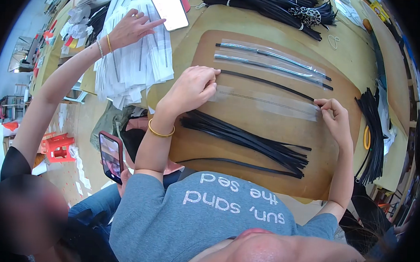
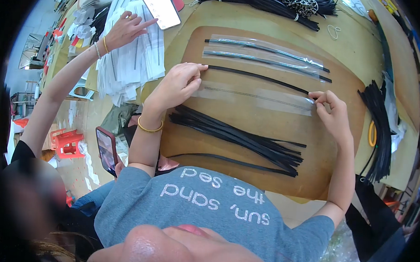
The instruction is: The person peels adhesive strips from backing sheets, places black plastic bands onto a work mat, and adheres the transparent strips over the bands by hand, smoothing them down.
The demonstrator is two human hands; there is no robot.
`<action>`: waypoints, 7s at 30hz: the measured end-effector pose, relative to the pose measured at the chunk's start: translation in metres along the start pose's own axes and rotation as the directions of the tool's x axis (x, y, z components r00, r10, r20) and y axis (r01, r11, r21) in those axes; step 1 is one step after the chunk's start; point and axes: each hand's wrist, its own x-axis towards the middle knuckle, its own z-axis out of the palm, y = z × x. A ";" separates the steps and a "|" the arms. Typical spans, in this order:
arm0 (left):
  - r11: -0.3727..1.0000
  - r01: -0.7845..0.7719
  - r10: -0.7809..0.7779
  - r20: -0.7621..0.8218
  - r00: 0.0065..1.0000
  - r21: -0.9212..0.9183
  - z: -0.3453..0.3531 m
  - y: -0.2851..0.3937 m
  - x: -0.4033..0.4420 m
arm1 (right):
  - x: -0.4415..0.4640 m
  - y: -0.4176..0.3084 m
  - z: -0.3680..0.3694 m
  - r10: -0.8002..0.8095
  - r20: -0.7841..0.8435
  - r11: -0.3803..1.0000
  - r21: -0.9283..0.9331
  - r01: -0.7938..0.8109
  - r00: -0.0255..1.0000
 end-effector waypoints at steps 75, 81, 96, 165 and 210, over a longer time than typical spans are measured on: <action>0.999 0.006 -0.004 0.030 1.000 -0.035 -0.002 0.005 0.005 | -0.013 -0.008 0.018 -0.159 -0.176 0.937 -0.338 0.092 0.972; 0.999 0.021 -0.020 0.047 0.999 -0.034 -0.003 0.005 0.005 | -0.011 -0.012 0.016 -0.100 -0.169 0.954 -0.297 0.046 0.980; 0.998 0.019 -0.016 0.041 0.999 -0.064 -0.004 0.004 0.008 | -0.004 -0.015 0.011 -0.089 -0.129 0.953 -0.300 0.046 0.988; 0.978 0.199 -0.191 0.116 0.975 -0.063 -0.008 0.023 0.013 | -0.006 -0.009 0.007 -0.096 -0.142 0.919 -0.392 0.033 0.985; 0.852 0.406 -0.391 0.113 0.913 -0.331 0.003 -0.037 0.040 | 0.042 0.018 0.019 -0.237 -0.314 0.892 -0.446 0.077 0.920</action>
